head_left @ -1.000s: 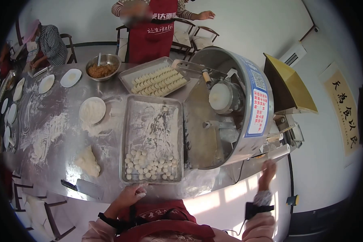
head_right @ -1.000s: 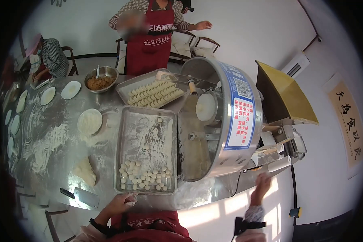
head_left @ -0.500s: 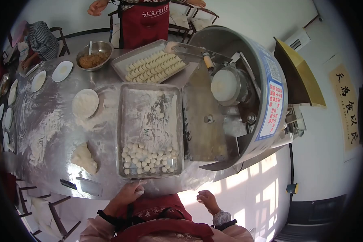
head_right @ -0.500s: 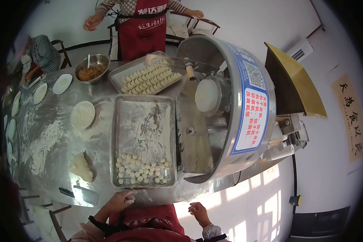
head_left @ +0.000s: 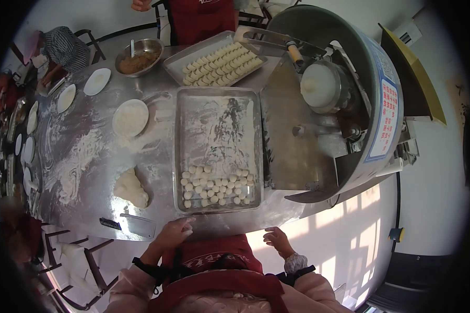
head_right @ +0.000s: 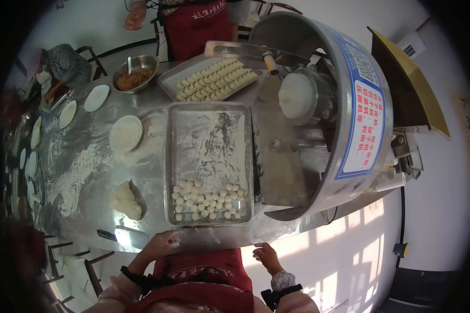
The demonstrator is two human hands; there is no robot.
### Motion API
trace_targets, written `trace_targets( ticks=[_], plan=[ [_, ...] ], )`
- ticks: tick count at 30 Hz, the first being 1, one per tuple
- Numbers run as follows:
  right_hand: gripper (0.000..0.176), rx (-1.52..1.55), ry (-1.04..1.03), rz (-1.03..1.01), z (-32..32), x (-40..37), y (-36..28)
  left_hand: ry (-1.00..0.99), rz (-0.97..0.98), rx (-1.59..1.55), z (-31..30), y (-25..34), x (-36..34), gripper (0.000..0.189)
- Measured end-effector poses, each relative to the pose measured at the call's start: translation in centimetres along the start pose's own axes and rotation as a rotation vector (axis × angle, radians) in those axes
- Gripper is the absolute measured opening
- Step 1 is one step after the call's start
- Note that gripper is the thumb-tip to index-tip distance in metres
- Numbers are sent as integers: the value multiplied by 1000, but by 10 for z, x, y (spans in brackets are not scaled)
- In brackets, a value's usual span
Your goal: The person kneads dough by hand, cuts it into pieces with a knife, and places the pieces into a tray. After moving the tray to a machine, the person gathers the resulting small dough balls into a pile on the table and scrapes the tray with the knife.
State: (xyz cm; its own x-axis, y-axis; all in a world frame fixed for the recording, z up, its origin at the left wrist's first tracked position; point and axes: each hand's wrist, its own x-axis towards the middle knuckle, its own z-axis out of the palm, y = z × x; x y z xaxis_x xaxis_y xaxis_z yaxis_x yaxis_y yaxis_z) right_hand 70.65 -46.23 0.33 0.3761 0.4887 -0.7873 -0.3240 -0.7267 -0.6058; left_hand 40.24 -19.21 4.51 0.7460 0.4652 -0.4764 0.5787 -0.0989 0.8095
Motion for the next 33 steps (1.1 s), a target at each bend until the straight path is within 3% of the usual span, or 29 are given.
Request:
trace_targets(
  ticks=[8,11,14,17,22,28,30,33],
  plan=[
    [37,-156,-73,-67,0,50,4,72,-118,97,0,-16,-45,46],
    [35,-71,-173,-107,8,65,-2,134,-134,98,8,-34,-62,44],
    [33,-176,-209,-171,22,72,-19,178,-228,96,17,-58,-76,42],
    [32,-213,-225,-223,33,80,-25,121,-276,166,17,-84,-88,43],
    [36,-272,-270,-165,64,69,-48,220,-289,114,-10,-124,-105,41],
    [33,-261,-354,-150,154,71,-65,285,-282,254,-79,-183,-124,37],
    [35,-458,-471,-247,194,93,-52,245,-268,224,-105,-215,-133,33],
    [40,-422,-506,-302,266,110,-33,262,-252,221,-145,-234,-143,35]
  ],
)
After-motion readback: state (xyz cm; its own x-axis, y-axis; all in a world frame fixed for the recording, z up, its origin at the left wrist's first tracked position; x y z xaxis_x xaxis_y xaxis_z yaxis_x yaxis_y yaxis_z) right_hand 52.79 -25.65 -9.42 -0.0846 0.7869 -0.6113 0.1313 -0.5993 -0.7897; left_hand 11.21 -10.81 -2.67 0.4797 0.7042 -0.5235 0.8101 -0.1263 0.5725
